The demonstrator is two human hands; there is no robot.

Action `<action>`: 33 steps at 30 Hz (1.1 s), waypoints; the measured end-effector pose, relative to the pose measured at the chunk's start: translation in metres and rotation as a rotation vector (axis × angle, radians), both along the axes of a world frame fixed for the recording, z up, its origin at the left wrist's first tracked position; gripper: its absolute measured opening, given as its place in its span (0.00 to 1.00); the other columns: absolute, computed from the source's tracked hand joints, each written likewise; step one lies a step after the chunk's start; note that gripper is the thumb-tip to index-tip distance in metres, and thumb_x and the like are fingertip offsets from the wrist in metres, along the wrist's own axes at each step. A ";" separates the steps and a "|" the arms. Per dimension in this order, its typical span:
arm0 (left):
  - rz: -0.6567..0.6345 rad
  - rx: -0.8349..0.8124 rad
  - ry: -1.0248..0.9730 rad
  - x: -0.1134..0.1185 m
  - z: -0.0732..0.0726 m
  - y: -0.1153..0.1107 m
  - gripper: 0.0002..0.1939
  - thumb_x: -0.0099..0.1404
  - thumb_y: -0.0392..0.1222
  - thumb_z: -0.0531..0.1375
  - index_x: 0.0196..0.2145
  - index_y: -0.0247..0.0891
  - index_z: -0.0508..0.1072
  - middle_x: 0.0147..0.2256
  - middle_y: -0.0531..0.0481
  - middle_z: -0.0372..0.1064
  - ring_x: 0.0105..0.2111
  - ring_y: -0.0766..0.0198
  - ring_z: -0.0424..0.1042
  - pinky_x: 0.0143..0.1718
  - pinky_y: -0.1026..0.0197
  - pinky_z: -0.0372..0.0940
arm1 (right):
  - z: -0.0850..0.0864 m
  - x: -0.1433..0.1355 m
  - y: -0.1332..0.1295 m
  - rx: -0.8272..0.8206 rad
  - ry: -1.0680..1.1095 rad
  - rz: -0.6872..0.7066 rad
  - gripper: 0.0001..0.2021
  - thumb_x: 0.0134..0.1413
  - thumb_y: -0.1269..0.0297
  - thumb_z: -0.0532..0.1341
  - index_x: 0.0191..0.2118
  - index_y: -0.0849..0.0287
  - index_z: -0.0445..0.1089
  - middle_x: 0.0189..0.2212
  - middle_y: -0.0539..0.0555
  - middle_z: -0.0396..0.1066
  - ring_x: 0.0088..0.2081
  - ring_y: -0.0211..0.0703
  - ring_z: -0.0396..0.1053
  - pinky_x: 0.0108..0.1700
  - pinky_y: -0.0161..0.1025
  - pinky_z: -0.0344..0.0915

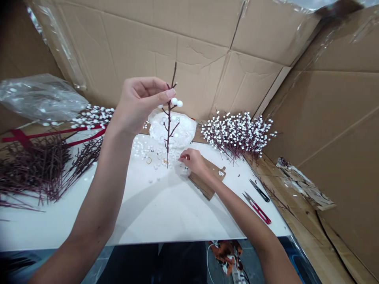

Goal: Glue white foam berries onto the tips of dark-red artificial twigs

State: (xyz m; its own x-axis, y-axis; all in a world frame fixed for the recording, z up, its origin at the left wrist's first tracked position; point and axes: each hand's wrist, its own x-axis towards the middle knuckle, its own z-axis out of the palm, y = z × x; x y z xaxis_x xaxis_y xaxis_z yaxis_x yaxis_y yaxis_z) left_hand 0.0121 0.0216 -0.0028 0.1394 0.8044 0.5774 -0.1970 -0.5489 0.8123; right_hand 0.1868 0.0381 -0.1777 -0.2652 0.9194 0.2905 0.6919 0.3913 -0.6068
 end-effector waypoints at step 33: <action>-0.087 0.079 0.119 -0.001 0.000 -0.010 0.09 0.52 0.42 0.65 0.26 0.32 0.75 0.27 0.48 0.73 0.28 0.68 0.69 0.31 0.64 0.63 | 0.147 -0.020 -0.009 0.492 1.140 0.157 0.09 0.43 0.60 0.67 0.29 0.57 0.69 0.28 0.49 0.75 0.33 0.40 0.76 0.43 0.41 0.74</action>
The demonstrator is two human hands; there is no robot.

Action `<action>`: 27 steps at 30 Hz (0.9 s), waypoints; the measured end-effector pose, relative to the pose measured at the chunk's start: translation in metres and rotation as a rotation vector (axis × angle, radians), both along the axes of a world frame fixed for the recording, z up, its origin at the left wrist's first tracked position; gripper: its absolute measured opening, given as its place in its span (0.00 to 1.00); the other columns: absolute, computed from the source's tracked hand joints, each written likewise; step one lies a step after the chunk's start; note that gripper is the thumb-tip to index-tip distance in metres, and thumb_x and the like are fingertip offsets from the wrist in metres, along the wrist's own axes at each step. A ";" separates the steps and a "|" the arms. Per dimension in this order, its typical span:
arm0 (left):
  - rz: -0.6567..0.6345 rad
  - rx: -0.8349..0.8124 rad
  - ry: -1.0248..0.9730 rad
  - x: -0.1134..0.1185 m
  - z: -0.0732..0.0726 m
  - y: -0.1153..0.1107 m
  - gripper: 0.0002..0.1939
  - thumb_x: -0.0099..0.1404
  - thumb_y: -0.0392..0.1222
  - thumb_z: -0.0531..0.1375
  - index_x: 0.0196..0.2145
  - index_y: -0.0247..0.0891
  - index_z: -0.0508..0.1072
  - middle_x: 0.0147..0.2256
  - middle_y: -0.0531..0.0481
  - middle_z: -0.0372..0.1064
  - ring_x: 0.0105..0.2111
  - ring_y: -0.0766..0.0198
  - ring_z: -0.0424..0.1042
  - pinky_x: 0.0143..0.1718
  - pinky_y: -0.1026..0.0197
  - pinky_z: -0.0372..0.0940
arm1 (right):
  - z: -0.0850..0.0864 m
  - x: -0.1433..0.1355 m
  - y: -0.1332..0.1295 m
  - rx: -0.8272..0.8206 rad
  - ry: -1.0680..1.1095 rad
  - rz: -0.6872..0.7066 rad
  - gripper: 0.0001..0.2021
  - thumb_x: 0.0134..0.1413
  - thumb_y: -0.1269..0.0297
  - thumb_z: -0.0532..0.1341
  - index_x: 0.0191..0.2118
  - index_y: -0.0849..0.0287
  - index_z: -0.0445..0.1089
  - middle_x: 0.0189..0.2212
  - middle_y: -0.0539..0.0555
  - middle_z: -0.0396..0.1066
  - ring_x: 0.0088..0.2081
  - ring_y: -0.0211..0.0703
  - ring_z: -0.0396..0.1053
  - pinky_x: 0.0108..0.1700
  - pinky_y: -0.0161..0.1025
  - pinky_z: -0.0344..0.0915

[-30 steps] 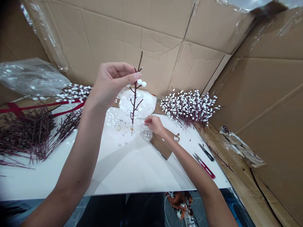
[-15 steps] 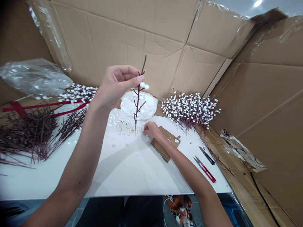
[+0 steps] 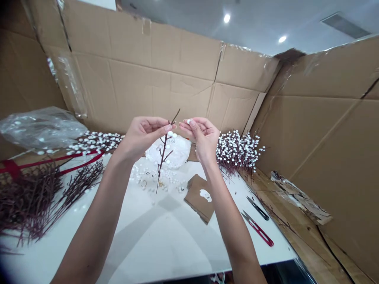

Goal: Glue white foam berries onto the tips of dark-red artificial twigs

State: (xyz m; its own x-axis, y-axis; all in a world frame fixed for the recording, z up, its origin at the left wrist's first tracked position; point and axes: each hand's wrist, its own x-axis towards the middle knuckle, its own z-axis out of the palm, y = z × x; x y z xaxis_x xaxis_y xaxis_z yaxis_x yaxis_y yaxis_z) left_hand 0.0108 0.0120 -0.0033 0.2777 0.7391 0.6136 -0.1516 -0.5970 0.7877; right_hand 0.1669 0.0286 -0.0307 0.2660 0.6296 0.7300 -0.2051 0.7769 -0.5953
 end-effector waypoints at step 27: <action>-0.016 -0.054 0.033 0.007 -0.001 -0.008 0.07 0.49 0.39 0.67 0.23 0.34 0.73 0.23 0.52 0.70 0.25 0.71 0.69 0.29 0.68 0.64 | 0.008 -0.016 -0.032 -0.024 0.033 0.078 0.04 0.47 0.64 0.66 0.30 0.58 0.75 0.26 0.51 0.77 0.29 0.37 0.76 0.34 0.34 0.75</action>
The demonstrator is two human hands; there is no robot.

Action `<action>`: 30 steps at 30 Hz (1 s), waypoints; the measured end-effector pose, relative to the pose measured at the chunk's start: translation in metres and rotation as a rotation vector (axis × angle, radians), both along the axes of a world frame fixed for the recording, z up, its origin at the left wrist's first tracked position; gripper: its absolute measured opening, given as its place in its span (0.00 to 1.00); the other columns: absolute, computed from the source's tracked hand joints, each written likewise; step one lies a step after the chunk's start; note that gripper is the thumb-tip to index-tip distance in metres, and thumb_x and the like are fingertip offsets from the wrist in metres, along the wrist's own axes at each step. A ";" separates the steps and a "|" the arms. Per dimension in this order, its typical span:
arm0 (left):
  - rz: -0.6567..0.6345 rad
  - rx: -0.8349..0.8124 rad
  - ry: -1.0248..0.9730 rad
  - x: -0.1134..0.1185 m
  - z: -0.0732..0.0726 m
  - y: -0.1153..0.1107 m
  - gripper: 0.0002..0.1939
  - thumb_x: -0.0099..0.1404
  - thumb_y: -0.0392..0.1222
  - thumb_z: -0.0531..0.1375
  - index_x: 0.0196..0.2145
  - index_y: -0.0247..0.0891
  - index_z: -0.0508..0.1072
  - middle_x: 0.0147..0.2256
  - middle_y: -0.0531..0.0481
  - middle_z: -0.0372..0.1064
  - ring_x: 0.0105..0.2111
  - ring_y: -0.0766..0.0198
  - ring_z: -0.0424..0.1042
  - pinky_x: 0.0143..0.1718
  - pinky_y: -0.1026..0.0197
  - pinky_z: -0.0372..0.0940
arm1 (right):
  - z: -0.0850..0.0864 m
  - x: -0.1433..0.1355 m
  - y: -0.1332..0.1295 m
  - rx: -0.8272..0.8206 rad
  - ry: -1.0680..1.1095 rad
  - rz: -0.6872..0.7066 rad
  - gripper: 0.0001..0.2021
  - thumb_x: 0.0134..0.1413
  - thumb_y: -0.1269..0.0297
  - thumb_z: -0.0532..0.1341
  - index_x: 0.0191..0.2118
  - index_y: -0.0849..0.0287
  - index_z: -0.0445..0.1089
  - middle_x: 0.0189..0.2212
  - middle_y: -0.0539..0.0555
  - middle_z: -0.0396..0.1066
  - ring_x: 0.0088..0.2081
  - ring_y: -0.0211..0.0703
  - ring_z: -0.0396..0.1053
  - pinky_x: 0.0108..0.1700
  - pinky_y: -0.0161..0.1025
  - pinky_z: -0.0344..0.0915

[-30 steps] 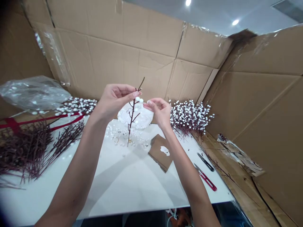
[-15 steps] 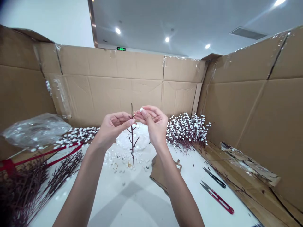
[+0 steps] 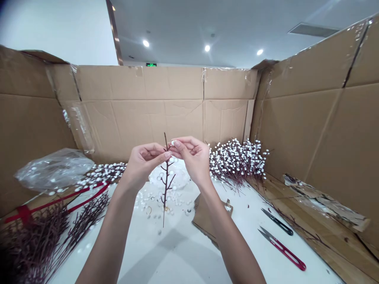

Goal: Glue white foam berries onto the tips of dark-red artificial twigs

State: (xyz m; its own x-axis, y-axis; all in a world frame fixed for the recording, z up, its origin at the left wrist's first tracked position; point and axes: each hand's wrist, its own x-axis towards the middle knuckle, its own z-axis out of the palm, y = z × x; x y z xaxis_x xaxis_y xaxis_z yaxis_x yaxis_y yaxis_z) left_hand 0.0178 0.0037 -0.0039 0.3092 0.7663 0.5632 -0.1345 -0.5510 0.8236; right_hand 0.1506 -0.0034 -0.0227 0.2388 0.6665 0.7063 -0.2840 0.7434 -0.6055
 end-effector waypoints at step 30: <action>0.104 0.053 0.029 0.007 -0.003 0.002 0.07 0.47 0.36 0.66 0.20 0.33 0.71 0.21 0.52 0.69 0.22 0.70 0.68 0.24 0.68 0.62 | -0.007 0.009 0.009 -0.049 -0.132 0.057 0.06 0.44 0.62 0.67 0.29 0.57 0.77 0.26 0.50 0.77 0.27 0.34 0.74 0.35 0.35 0.74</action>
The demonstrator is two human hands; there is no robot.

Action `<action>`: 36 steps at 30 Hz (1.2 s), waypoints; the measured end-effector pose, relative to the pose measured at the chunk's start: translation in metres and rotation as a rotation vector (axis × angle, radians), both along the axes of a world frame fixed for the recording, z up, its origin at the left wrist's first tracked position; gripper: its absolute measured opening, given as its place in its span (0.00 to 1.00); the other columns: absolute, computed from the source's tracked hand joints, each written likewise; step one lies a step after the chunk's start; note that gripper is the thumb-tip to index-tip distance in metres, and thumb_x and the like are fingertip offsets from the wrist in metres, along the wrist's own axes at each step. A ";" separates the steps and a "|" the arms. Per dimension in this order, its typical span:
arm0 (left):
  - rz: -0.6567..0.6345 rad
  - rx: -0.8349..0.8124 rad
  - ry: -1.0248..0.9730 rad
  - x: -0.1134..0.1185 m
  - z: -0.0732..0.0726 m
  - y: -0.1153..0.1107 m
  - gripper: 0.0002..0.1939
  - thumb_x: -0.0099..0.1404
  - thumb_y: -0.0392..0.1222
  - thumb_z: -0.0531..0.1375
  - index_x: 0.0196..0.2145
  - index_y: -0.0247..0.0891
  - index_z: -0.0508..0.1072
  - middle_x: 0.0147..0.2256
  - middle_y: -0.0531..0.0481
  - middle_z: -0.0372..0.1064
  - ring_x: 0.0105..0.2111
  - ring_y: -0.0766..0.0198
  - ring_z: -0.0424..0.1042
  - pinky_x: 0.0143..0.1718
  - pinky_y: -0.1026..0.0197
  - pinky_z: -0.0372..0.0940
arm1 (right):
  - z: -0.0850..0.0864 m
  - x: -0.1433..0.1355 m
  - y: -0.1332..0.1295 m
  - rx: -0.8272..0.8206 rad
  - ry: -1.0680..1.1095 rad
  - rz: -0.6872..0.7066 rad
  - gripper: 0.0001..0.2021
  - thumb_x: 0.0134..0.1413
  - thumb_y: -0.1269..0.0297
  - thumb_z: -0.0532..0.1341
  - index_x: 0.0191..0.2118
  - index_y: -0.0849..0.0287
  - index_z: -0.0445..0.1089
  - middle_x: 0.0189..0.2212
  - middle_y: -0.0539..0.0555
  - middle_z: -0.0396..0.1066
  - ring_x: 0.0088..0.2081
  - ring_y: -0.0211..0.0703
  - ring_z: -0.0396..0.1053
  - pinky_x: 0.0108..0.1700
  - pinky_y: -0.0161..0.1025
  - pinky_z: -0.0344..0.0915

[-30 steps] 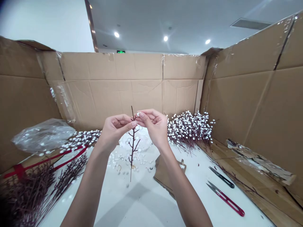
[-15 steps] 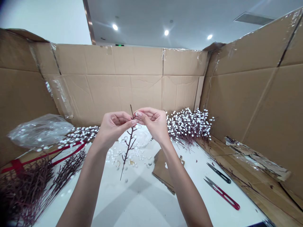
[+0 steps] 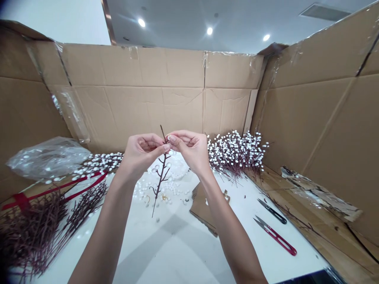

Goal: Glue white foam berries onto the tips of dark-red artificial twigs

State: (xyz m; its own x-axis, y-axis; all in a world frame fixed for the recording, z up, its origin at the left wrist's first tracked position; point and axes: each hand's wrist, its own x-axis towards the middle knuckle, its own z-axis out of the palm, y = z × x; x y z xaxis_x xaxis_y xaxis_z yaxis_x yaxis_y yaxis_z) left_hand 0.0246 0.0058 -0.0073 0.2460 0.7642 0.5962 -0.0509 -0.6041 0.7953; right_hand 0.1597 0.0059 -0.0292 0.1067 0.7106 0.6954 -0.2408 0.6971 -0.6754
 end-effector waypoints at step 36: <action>-0.486 -0.417 -0.272 0.015 -0.008 0.011 0.09 0.49 0.37 0.67 0.21 0.35 0.69 0.24 0.55 0.65 0.21 0.75 0.62 0.23 0.69 0.60 | 0.004 0.006 0.000 0.036 0.096 -0.026 0.06 0.41 0.60 0.68 0.29 0.53 0.76 0.29 0.48 0.78 0.29 0.35 0.74 0.38 0.37 0.73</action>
